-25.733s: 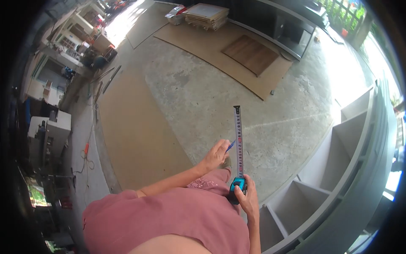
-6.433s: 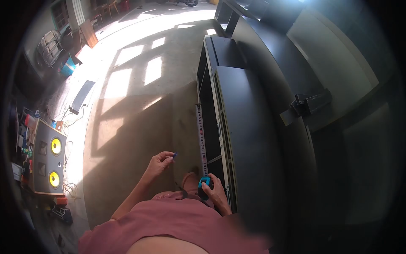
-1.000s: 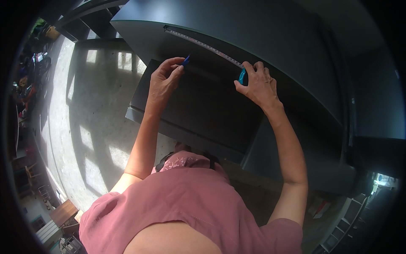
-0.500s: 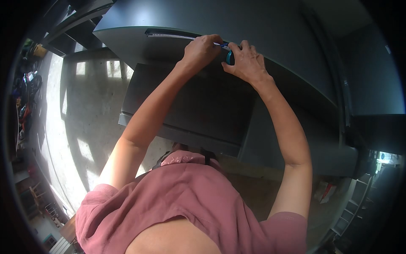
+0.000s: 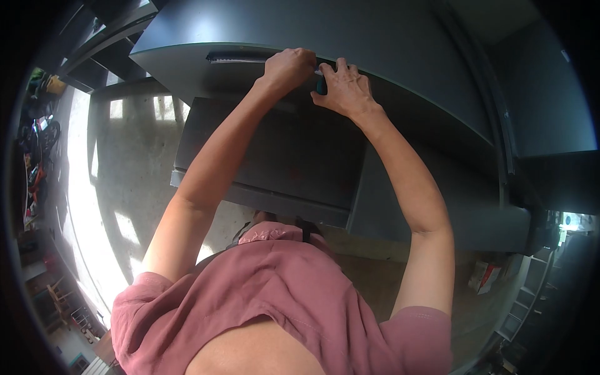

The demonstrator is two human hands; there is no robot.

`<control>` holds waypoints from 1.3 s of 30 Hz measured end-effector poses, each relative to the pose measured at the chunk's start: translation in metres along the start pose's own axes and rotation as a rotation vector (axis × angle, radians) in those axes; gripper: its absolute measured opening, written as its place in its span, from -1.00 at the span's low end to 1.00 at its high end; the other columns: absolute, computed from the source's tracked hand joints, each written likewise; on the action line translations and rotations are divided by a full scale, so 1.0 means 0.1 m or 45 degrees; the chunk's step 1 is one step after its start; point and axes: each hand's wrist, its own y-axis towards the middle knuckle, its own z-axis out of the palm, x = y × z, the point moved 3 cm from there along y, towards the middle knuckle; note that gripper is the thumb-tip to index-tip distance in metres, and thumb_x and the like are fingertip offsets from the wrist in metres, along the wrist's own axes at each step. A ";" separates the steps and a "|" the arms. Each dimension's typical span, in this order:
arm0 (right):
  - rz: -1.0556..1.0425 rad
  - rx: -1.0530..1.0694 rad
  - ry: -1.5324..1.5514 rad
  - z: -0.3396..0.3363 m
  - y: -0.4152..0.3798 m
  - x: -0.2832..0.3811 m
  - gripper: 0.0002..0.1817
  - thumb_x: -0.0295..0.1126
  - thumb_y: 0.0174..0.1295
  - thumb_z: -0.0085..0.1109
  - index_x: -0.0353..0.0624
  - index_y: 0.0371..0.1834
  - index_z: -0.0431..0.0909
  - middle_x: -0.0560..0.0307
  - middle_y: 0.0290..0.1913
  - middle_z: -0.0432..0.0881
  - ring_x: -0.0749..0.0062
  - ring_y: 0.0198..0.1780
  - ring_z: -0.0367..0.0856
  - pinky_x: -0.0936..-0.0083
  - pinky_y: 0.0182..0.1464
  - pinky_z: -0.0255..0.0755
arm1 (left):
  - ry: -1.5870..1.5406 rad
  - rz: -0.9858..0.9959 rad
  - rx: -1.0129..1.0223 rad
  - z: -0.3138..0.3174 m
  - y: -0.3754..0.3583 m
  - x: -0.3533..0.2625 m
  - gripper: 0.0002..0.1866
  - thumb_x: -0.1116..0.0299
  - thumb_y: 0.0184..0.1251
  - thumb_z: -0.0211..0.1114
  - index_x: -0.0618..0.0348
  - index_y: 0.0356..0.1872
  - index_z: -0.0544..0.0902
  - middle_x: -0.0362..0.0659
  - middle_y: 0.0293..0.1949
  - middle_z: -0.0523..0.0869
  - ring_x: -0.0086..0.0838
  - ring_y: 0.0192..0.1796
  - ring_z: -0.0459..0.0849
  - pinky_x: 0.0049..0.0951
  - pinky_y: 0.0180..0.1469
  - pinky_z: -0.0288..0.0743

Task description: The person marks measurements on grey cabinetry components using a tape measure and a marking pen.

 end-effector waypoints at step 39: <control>-0.024 -0.144 0.062 0.20 -2.05 -2.30 -0.36 0.01 0.07 0.25 0.06 0.22 0.38 0.04 0.08 0.42 0.11 0.11 0.52 0.12 0.04 0.54 | -1.059 -0.906 -0.309 0.85 -3.85 -1.49 -0.78 0.39 0.29 0.22 0.20 -0.08 0.65 -0.36 -0.46 0.52 -0.73 -0.43 0.38 -0.67 -0.39 0.30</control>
